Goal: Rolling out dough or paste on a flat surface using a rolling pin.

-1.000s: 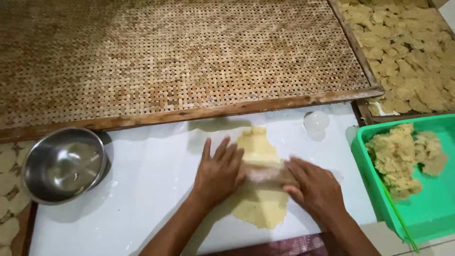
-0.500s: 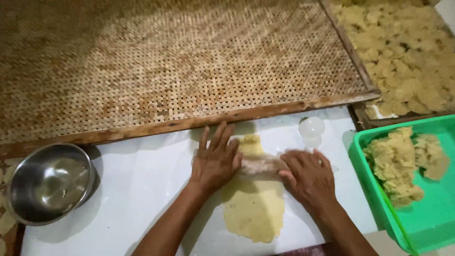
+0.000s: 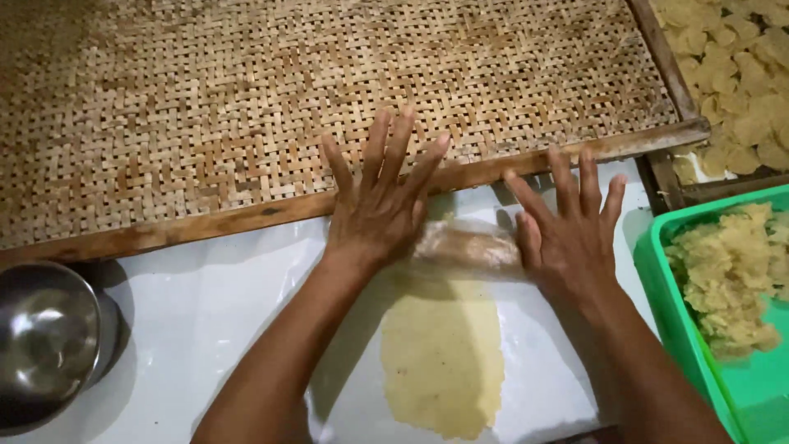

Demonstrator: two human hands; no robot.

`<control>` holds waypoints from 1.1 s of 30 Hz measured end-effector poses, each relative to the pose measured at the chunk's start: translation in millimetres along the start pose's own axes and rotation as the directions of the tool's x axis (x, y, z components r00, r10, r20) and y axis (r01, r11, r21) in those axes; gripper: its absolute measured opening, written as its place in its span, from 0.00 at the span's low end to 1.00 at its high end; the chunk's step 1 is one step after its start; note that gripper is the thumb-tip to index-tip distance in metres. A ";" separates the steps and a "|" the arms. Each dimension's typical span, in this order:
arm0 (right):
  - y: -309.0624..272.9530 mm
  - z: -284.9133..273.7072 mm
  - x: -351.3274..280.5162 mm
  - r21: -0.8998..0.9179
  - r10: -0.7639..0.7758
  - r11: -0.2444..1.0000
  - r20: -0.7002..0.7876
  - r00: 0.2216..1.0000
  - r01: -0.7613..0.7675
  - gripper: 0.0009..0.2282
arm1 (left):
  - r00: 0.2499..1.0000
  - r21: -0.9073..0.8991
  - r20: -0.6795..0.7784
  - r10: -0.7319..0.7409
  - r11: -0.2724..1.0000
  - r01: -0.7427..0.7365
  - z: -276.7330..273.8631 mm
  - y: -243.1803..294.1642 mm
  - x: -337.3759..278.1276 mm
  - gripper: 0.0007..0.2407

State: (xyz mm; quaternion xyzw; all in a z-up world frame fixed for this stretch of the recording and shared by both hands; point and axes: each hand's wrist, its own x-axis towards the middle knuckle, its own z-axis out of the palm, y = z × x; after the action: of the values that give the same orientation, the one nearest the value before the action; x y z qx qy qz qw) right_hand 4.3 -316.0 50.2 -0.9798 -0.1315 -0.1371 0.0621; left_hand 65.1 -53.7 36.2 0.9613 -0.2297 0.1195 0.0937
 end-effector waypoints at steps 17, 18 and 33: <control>-47.2 -29.6 -116.9 0.061 -0.089 0.994 0.004 0.996 0.089 0.23 | 0.992 0.011 -0.118 -0.034 0.999 0.036 -17.6 60.6 -173.0 0.25; -49.7 -37.9 -114.9 0.105 -0.122 0.987 -0.004 0.992 0.122 0.24 | 0.996 0.020 -0.080 -0.029 0.999 0.031 -29.3 63.7 -179.1 0.26; -54.6 -27.3 -55.3 -0.074 0.035 0.997 0.548 0.836 0.007 0.26 | 0.958 -0.010 0.112 -0.264 0.964 0.267 -6.8 34.1 -135.9 0.30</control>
State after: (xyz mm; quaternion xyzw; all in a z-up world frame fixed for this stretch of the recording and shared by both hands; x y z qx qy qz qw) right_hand -68.9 -281.3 65.2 -0.9806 -0.1316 0.1449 -0.0131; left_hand -69.7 -25.1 9.8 0.9873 -0.1050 0.0502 0.1081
